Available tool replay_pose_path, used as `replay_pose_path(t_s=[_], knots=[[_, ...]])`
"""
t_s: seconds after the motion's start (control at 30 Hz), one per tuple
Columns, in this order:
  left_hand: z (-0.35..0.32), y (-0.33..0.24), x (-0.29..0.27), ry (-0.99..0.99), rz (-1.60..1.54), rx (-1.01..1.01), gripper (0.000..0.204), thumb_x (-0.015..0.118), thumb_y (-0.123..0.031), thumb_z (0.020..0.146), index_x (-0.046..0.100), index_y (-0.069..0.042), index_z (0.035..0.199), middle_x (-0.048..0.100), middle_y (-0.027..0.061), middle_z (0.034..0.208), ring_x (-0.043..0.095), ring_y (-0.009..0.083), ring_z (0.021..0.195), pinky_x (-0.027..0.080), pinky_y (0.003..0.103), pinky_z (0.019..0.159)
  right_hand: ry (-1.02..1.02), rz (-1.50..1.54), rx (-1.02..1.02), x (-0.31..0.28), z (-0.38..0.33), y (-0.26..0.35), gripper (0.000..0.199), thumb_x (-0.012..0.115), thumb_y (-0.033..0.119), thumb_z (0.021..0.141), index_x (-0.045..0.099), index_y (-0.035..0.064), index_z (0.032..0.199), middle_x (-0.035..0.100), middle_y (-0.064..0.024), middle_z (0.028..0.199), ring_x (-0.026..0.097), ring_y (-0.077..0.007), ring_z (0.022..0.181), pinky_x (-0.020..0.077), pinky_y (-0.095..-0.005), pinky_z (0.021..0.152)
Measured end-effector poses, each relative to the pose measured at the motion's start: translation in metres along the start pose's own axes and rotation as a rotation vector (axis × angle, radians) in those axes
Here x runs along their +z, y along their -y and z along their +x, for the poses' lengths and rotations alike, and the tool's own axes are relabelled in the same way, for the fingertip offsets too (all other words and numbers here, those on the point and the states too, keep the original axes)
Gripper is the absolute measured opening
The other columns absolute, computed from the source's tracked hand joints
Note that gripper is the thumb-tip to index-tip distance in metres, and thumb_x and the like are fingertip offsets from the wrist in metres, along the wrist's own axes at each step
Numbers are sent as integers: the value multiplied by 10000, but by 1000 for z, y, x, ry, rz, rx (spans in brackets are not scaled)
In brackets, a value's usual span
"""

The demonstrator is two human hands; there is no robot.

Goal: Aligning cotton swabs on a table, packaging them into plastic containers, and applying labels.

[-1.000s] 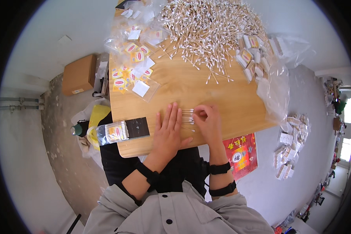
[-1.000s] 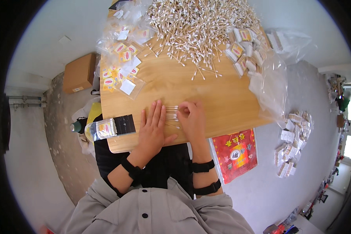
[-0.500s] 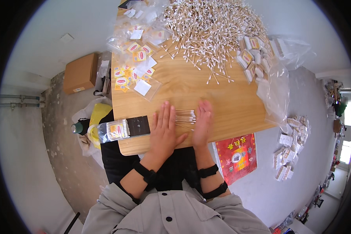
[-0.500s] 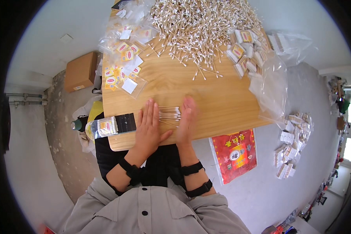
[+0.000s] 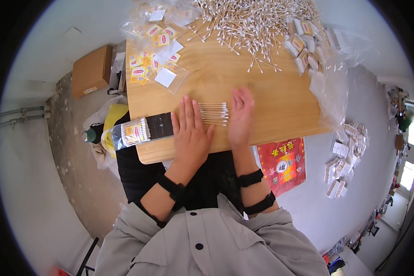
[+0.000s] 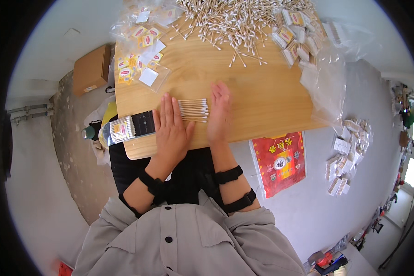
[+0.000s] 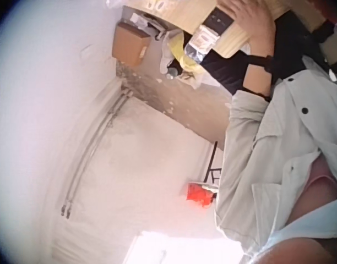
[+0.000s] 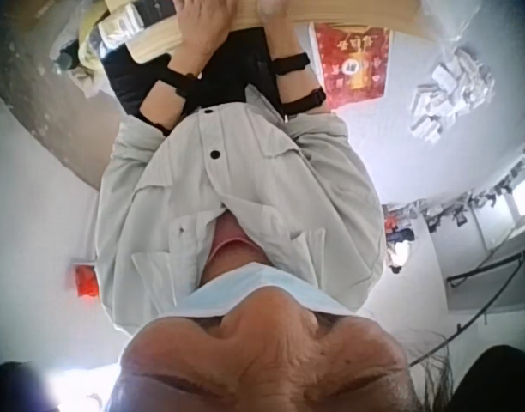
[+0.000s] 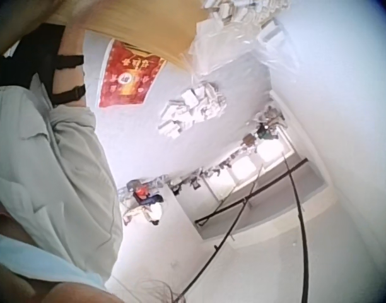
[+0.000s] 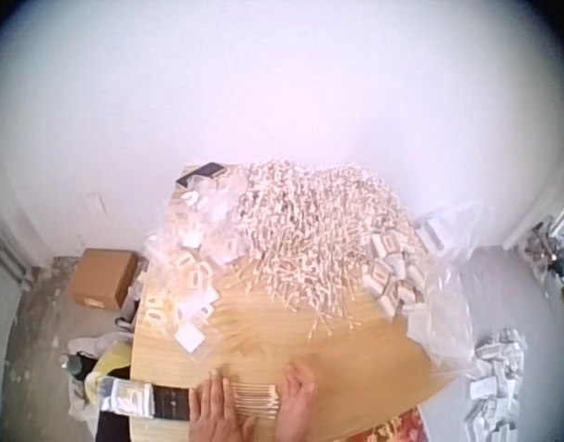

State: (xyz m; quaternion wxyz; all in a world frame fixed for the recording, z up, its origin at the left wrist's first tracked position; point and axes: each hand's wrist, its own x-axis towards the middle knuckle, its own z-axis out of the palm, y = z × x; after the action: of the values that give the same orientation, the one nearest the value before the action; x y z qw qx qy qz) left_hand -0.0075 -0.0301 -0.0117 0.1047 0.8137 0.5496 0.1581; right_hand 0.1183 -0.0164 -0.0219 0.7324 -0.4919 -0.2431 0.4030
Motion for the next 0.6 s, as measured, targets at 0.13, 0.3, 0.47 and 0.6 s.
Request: replay_pose_path(t_s=[0.13,0.3,0.47,0.6], knots=[[0,-1,-1,-20,-85,-30,1034,744,-400,745,185,71,1477,198,247,1552,193,363,1455,148,539,1156,63,62,12,2,-3,-9,596,290,436,1045,333,-47,1392,438,-168,1326,389,-282,1322,247,-398,1169],[-4,14,-21,67,-102,-63,1153,784,-447,696,124,67,1490,157,255,1562,180,378,1455,149,569,1142,1,35,-49,-9,-1,-2,562,270,415,1052,355,-35,1378,486,-143,1280,391,-278,1326,238,-408,1173],[-10,10,-4,68,-133,110,1093,772,-426,701,174,40,1489,172,252,1560,189,363,1457,187,502,1161,0,31,49,18,-12,-12,584,261,427,1050,328,-38,1396,458,-151,1311,366,-267,1345,212,-404,1180],[-8,0,-4,56,-122,88,1060,769,-402,712,194,44,1482,179,258,1555,186,379,1454,194,476,1166,161,-20,-28,8,-5,-17,598,260,436,1049,314,-43,1403,446,-156,1322,358,-264,1351,202,-397,1183]])
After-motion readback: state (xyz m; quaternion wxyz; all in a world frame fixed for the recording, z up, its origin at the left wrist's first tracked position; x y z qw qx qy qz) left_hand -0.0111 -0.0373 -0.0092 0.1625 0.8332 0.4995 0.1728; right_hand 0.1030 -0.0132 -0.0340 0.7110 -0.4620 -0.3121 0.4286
